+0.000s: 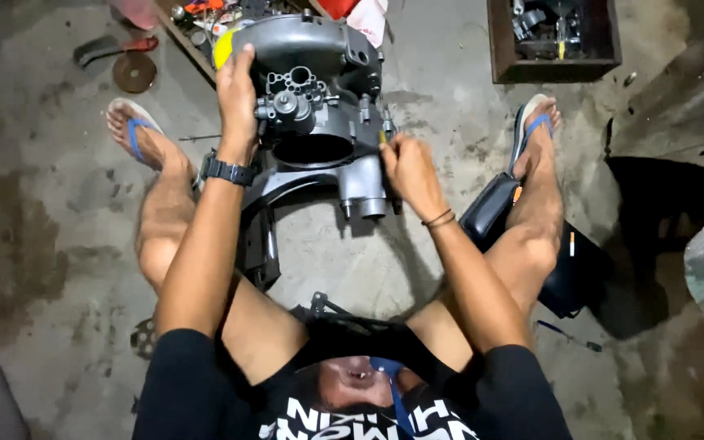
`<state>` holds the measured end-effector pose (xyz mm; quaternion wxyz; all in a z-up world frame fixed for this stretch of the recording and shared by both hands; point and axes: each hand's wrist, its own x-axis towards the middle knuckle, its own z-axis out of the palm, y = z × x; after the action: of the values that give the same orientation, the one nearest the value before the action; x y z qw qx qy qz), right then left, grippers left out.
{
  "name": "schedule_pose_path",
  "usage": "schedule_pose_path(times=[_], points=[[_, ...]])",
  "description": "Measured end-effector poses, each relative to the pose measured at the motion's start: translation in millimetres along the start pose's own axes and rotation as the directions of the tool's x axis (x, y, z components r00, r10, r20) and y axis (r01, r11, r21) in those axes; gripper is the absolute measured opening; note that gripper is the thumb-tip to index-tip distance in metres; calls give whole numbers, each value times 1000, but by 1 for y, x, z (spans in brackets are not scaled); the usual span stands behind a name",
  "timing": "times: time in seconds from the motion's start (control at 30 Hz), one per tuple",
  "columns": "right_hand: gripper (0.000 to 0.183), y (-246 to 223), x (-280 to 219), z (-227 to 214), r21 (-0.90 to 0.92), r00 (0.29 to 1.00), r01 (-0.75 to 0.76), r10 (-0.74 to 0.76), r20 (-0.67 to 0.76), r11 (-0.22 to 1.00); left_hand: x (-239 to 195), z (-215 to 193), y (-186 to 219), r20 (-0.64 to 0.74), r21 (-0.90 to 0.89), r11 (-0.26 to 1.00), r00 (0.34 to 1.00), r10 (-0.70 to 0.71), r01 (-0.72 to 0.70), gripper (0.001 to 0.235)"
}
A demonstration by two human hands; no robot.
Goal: Using a screwdriver to clean or adjust an engine intake manifold component while sitting on the floor
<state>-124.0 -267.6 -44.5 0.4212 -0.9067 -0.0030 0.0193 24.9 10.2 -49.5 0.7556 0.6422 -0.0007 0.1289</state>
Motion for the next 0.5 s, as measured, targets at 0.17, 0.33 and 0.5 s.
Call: schedule_pose_path(times=[0.17, 0.33, 0.5], points=[[30, -8, -7, 1, -93, 990, 94, -103, -100, 991, 1, -5, -1, -7, 132, 991, 999, 34, -33, 23], [26, 25, -3, -10, -213, 990, 76, -100, -102, 974, 5, -10, 11, 33, 355, 933, 998, 52, -61, 22], [33, 19, -24, -35, -382, 952, 116, 7, 305, 917, 2, -13, 15, 196, 342, 837, 904, 381, -427, 23]])
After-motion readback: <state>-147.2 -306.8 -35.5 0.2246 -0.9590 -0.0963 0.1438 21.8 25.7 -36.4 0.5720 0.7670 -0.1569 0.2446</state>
